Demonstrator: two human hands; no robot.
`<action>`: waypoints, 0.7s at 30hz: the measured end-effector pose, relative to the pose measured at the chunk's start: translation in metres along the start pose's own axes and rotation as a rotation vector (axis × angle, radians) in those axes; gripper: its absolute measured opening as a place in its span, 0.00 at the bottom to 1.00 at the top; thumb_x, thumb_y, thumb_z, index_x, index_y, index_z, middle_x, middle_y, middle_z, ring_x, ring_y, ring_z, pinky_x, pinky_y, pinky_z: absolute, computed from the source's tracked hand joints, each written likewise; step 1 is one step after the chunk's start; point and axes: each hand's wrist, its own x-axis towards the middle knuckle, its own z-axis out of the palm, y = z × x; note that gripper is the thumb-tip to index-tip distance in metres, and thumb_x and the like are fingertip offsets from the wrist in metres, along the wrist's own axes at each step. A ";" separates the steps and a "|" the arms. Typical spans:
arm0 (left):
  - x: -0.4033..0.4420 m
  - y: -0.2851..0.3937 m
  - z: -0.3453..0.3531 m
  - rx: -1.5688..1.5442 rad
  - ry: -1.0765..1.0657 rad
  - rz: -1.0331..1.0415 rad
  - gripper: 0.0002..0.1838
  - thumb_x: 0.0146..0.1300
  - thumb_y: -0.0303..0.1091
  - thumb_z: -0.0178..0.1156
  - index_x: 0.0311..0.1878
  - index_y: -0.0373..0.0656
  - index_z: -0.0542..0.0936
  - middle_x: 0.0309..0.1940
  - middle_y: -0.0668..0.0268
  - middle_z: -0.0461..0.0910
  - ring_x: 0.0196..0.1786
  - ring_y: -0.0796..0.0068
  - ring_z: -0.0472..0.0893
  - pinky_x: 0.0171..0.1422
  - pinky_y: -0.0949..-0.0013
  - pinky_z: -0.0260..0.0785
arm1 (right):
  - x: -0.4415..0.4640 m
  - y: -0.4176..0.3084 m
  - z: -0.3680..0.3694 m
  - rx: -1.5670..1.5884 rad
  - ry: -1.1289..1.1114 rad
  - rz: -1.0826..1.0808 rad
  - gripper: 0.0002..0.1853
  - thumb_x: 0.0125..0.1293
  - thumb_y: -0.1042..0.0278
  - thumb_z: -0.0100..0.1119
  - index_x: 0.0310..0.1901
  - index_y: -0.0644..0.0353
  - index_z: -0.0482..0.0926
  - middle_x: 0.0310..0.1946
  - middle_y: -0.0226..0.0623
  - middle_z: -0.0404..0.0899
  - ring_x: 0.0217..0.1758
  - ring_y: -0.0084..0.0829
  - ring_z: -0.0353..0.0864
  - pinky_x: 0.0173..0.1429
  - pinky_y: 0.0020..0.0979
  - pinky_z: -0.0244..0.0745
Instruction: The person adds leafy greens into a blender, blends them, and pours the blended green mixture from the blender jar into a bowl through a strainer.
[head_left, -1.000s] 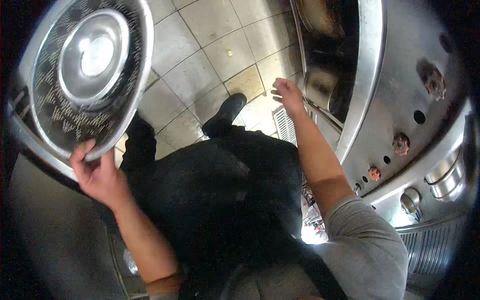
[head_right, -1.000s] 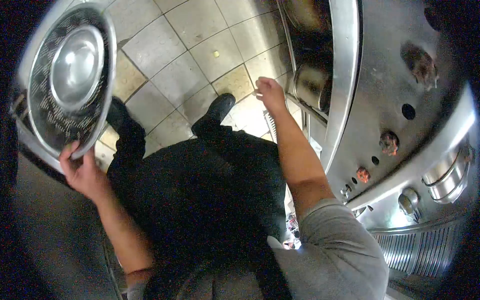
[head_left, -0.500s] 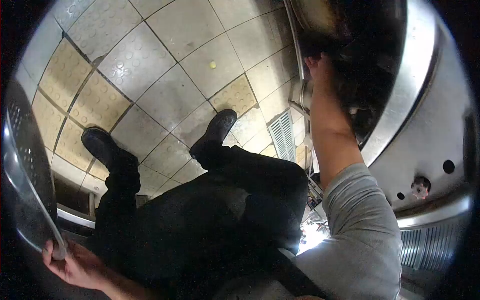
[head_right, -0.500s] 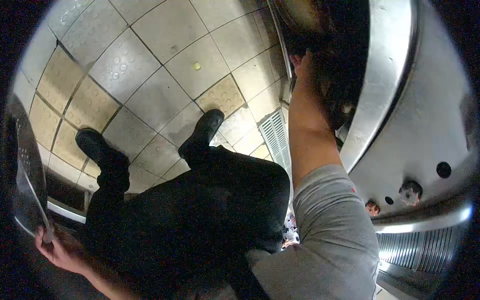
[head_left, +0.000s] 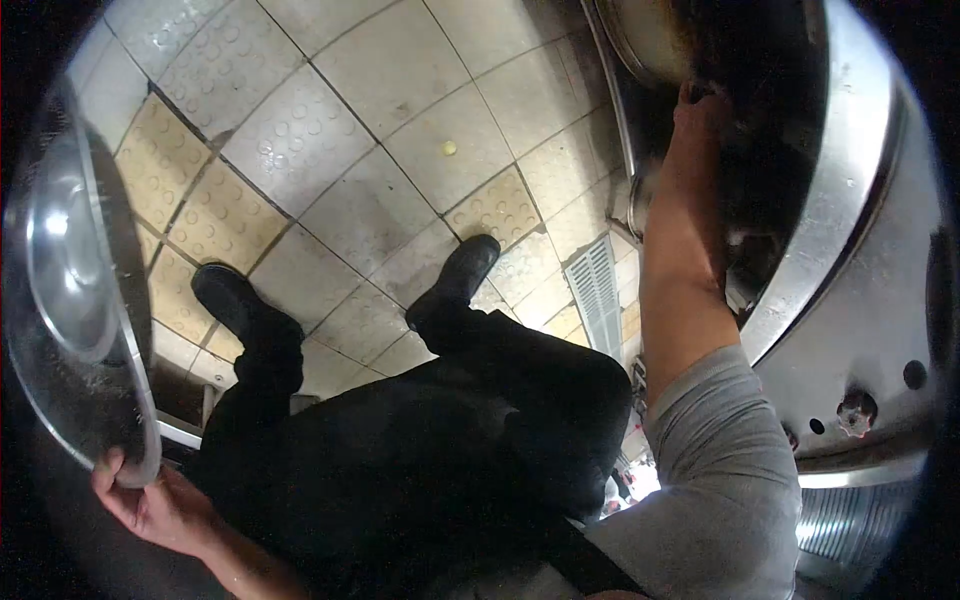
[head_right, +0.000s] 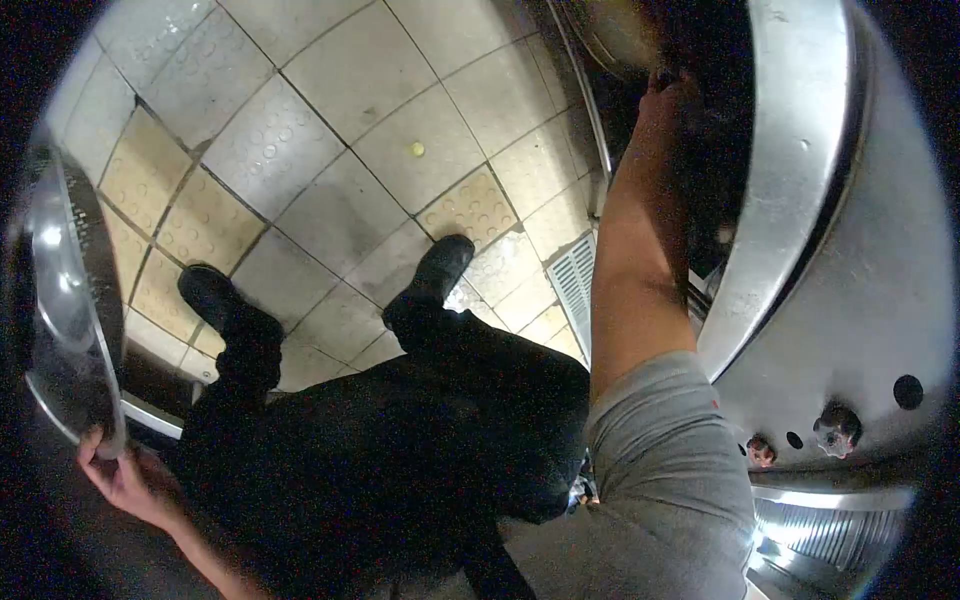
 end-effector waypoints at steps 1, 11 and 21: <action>0.000 -0.001 0.005 -0.016 -0.004 0.024 0.13 0.60 0.19 0.59 0.49 0.38 0.74 0.46 0.64 0.73 0.52 0.70 0.74 0.61 0.66 0.67 | -0.027 -0.024 0.006 0.139 0.071 0.154 0.17 0.64 0.72 0.55 0.54 0.63 0.72 0.52 0.44 0.73 0.46 0.40 0.77 0.48 0.38 0.81; -0.006 0.008 0.039 -0.219 0.010 0.034 0.15 0.56 0.16 0.60 0.45 0.39 0.73 0.43 0.67 0.73 0.48 0.74 0.71 0.58 0.71 0.62 | -0.160 -0.061 0.002 -0.280 -0.213 -0.119 0.22 0.62 0.64 0.64 0.52 0.71 0.74 0.44 0.44 0.80 0.40 0.30 0.82 0.42 0.27 0.77; -0.016 -0.006 -0.049 -0.057 0.262 0.046 0.12 0.55 0.21 0.66 0.41 0.37 0.75 0.41 0.64 0.74 0.46 0.70 0.72 0.57 0.66 0.65 | -0.359 -0.238 0.018 -0.538 -1.098 0.280 0.09 0.54 0.65 0.62 0.32 0.61 0.76 0.20 0.37 0.77 0.25 0.30 0.78 0.30 0.35 0.72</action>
